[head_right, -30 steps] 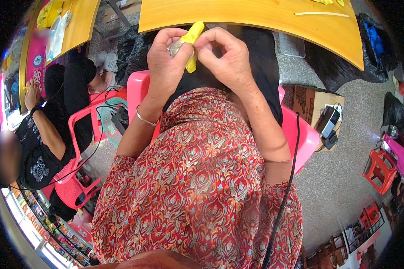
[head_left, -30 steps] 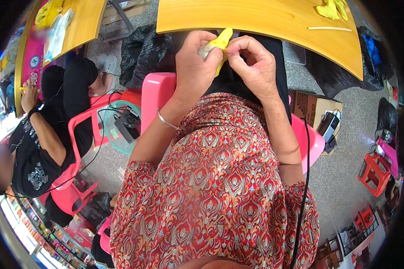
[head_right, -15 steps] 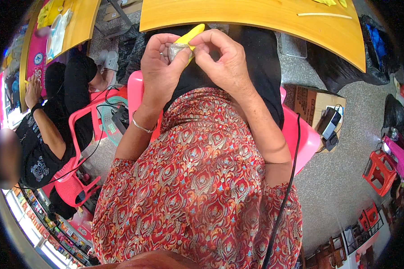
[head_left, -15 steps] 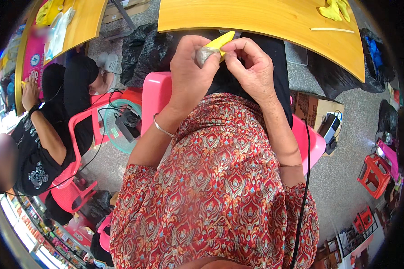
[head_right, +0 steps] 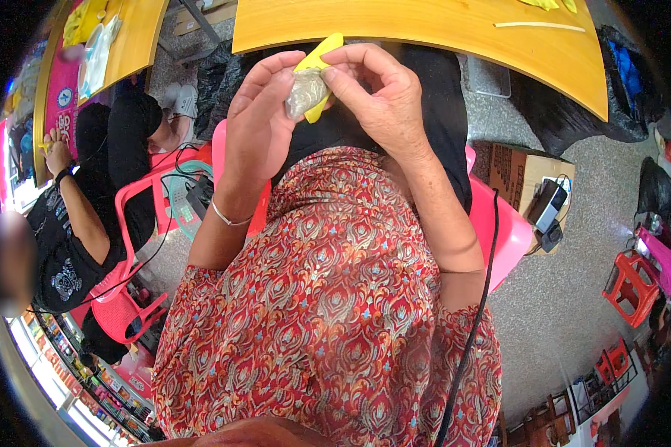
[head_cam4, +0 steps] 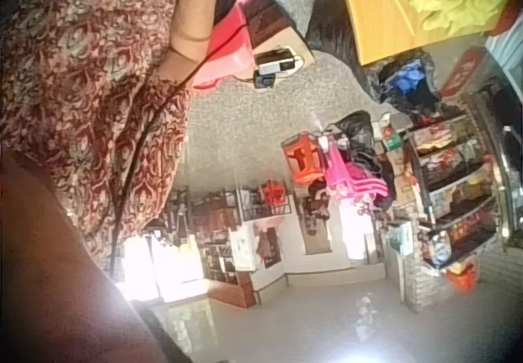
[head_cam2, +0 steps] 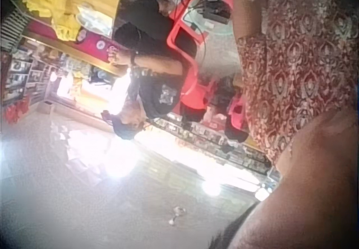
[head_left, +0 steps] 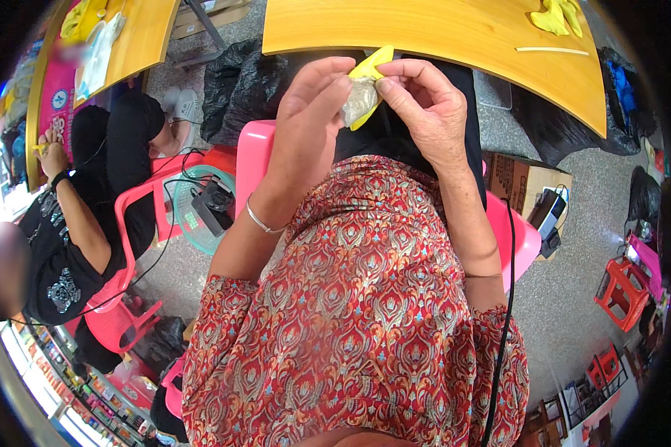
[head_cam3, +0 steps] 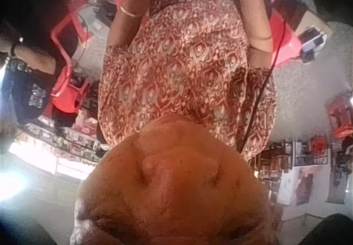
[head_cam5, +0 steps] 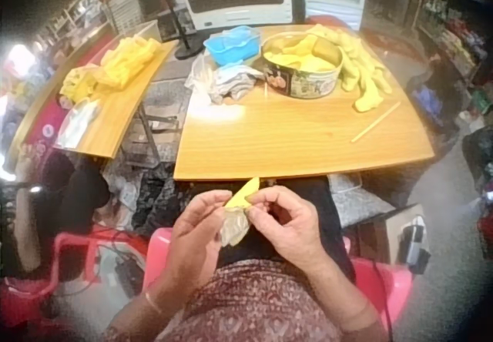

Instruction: The recorder is inserting padding material into yellow shoe uppers at a manufacturing workstation.

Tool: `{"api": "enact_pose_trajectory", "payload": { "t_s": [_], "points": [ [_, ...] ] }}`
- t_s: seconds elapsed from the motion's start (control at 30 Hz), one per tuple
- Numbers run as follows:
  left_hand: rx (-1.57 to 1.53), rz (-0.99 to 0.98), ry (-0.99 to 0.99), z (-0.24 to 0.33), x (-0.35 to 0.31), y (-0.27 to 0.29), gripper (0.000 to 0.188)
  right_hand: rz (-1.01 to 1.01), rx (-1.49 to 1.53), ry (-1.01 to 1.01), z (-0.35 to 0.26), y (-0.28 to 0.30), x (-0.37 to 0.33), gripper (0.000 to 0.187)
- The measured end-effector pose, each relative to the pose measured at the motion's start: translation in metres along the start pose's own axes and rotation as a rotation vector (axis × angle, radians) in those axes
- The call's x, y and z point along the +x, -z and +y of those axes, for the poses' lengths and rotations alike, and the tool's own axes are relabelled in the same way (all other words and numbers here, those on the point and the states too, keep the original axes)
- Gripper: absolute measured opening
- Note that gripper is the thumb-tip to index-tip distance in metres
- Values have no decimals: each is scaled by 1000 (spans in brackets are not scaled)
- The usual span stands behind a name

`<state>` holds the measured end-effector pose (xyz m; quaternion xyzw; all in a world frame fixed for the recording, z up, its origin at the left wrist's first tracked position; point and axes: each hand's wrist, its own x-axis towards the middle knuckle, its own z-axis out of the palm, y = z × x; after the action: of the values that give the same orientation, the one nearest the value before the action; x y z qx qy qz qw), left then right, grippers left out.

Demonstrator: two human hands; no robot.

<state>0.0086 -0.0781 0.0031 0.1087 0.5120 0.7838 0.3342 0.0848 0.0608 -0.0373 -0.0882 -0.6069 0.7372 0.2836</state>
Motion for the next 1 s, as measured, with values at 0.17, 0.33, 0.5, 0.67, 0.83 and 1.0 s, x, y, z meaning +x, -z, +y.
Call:
{"api": "enact_pose_trajectory", "payload": {
  "t_s": [0.17,0.33,0.5,0.67,0.83,1.0],
  "points": [
    [62,20,25,-3,-1,-1,32,-30,-43,-26,1,-3,-2,16],
    [281,80,-116,-12,0,-2,31,-65,-194,83,2,-6,-3,15],
    [435,134,-105,-17,11,4,26,-107,-299,202,5,-5,0,17],
    [217,67,-72,-10,10,1,24,-91,-564,390,-11,3,8,29],
    [260,-20,-124,-3,8,-5,22,-313,-723,519,-32,4,15,55],
    [-44,-170,98,4,12,6,26,-160,-471,367,-13,5,12,40]
  ]
}}
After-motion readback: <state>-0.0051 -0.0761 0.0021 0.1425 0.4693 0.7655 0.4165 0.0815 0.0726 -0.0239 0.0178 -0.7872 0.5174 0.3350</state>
